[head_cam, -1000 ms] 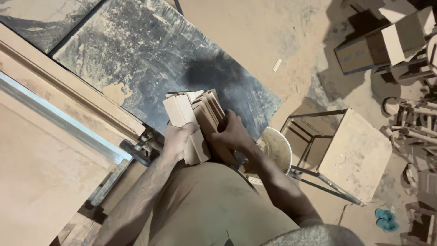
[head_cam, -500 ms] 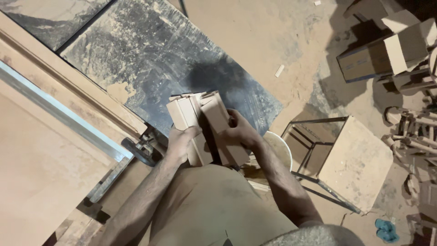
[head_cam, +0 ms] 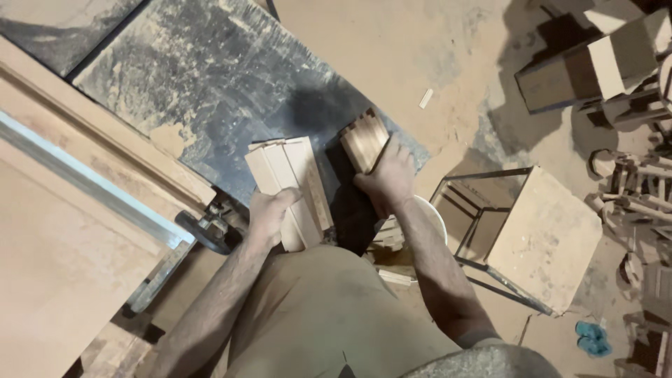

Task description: The person feeds wooden strips one at a time along the fence of a jointer machine, running each edge against the cutter, then sets the finished pieces aside. They reach into a bucket to retrieve more strips, stack the jointed pieces on the machine table, and at the end place pieces into the bucket.

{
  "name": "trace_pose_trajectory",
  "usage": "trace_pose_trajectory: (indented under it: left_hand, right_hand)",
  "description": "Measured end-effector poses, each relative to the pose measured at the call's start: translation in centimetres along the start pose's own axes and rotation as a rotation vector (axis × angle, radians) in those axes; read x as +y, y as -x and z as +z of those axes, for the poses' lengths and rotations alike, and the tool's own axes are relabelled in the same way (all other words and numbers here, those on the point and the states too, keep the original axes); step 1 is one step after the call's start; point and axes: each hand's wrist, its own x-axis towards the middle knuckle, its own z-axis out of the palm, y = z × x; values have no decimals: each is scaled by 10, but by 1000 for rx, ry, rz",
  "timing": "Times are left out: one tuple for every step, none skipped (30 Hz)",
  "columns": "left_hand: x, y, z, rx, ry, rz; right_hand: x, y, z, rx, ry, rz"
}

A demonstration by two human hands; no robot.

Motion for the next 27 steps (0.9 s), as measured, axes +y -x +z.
trace_pose_trajectory:
  left_hand:
    - [1, 0, 1, -1, -8, -5]
    - [2, 0, 1, -6, -14, -1]
    - [3, -1, 2, -16, -2, -4]
    - [2, -1, 2, -25, 8, -18]
    - [1, -1, 1, -41, 15, -30]
    - [0, -2, 1, -35, 9, -33]
    - [-2, -2, 0, -26, 6, -37]
    - [-4, -2, 0, -15, 3, -39]
    - [-6, -2, 0, -11, 7, -34]
    - [-7, -3, 0, -2, 13, -29]
    - [-8, -3, -1, 6, 17, -24]
    - [-9, -3, -1, 11, 39, -51]
    - [-9, -3, -2, 14, 59, -75]
    - [-9, -3, -3, 12, 81, -96]
    - [-9, -3, -3, 4, 87, -99]
    - [-10, -4, -4, -4, 96, -101]
    - [-11, -4, -5, -12, 107, -107]
    - [-13, -4, -6, -23, 99, -87]
    - [-15, -5, -7, -32, 90, -69]
    - [-17, -5, -8, -41, 80, -54]
    - [-21, -6, -10, -38, 80, -55]
    - [-24, -7, -11, -33, 79, -55]
    - [-27, -9, -12, -37, 76, -39]
    - [-30, -10, -14, -44, 72, -18]
    - [-34, -12, -15, -50, 69, 1]
    - [-37, -13, -17, -54, 67, 15]
    - [-39, -13, -20, -55, 95, -20]
  right_hand:
    - [-3, 2, -9, -7, -43, 22]
    - [-6, 4, -21, -116, -247, 52]
    - [-10, 8, -34, -233, -446, 79]
    - [-12, 18, -45, -356, -647, 114]
    - [-15, 32, -52, -382, -907, 151]
    - [-17, 50, -56, -400, -1168, 185]
    - [-19, 67, -58, -417, -1426, 220]
    - [-24, 67, -54, -521, -1464, 146]
    - [-29, 64, -46, -627, -1499, 70]
    - [-31, 64, -39, -737, -1530, -8]
    - [-30, 64, -31, -750, -1527, 54]
    - [-30, 64, -22, -760, -1526, 116]
    - [-27, 62, -14, -767, -1524, 174]
    - [-24, 59, -7, -762, -1508, 120]
    - [-20, 55, 0, -754, -1488, 63]
    - [-15, 50, 7, -747, -1464, 6]
    - [-13, 44, 16, -786, -1512, -39]
    - [-12, 38, 25, -830, -1557, -82]
    - [-9, 33, 34, -875, -1602, -124]
    - [-7, 30, 41, -872, -1616, -129]
    - [-5, 28, 49, -874, -1631, -126]
    - [-5, 26, 54, -877, -1645, -126]
    - [-6, 24, 59, -860, -1611, -71]
    - [-6, 25, 60, -835, -1581, -20]
    - [-7, 26, 60, -809, -1549, 33]
    - [-8, 28, 57, -792, -1511, 42]
    - [-9, 31, 53, -777, -1473, 57]
